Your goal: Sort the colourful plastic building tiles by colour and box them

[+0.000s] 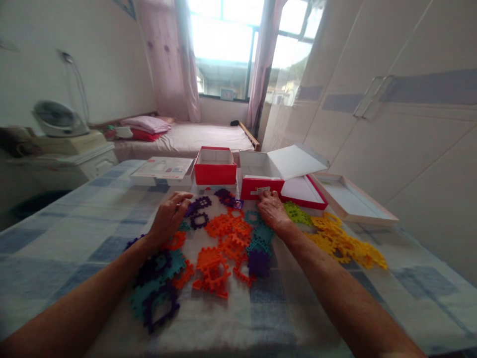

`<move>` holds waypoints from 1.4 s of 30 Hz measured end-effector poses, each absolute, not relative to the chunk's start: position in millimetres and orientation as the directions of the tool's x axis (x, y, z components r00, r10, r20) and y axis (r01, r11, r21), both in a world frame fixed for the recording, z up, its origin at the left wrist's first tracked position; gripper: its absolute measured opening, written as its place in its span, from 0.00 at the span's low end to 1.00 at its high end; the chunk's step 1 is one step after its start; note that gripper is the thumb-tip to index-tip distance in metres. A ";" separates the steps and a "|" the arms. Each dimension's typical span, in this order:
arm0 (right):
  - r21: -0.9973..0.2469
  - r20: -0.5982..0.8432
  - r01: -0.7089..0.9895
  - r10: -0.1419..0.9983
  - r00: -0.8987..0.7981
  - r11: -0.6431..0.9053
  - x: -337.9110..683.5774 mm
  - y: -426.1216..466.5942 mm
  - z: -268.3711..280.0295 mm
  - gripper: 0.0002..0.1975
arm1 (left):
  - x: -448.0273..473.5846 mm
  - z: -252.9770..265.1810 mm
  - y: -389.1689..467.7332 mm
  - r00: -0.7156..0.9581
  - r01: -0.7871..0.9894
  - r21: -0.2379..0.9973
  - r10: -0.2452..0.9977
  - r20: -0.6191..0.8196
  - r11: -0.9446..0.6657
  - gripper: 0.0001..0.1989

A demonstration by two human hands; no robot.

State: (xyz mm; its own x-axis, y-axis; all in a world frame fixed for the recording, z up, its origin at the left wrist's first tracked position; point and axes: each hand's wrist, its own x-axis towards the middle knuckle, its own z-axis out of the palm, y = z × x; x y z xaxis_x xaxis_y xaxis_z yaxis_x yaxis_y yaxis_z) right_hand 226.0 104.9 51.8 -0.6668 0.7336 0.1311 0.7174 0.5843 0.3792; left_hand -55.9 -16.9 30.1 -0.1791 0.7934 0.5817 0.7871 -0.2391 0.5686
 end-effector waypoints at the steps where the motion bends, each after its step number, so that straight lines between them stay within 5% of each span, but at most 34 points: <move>1: 0.379 0.127 0.716 0.734 -0.668 0.586 226.7 105.4 52.5 0.15 | -57.2 30.1 -16.3 -0.187 0.785 0.573 0.792 0.581 -0.235 0.14; 13: 0.261 0.136 0.740 0.735 -0.664 0.620 230.8 102.4 52.3 0.09 | -57.8 30.0 -14.8 -0.189 0.813 0.545 0.792 0.581 -0.206 0.14; 19: 0.011 0.216 0.697 0.679 -0.702 0.717 224.1 89.5 58.4 0.11 | -57.3 29.8 -14.9 -0.201 0.787 0.580 0.802 0.562 -0.209 0.15; 25: -0.133 0.362 0.787 0.769 -0.527 0.602 273.4 87.3 65.2 0.11 | -58.1 28.3 -13.9 -0.194 0.791 0.574 0.805 0.561 -0.210 0.15; 33: 0.020 0.214 0.721 0.702 -0.679 0.692 242.2 83.8 55.6 0.16 | -58.6 24.5 -13.0 -0.175 0.773 0.594 0.828 0.534 -0.220 0.15; 42: 0.132 0.234 0.852 0.819 -0.523 0.506 244.1 91.9 60.1 0.12 | -62.9 23.0 -13.3 -0.186 0.777 0.594 0.826 0.531 -0.208 0.16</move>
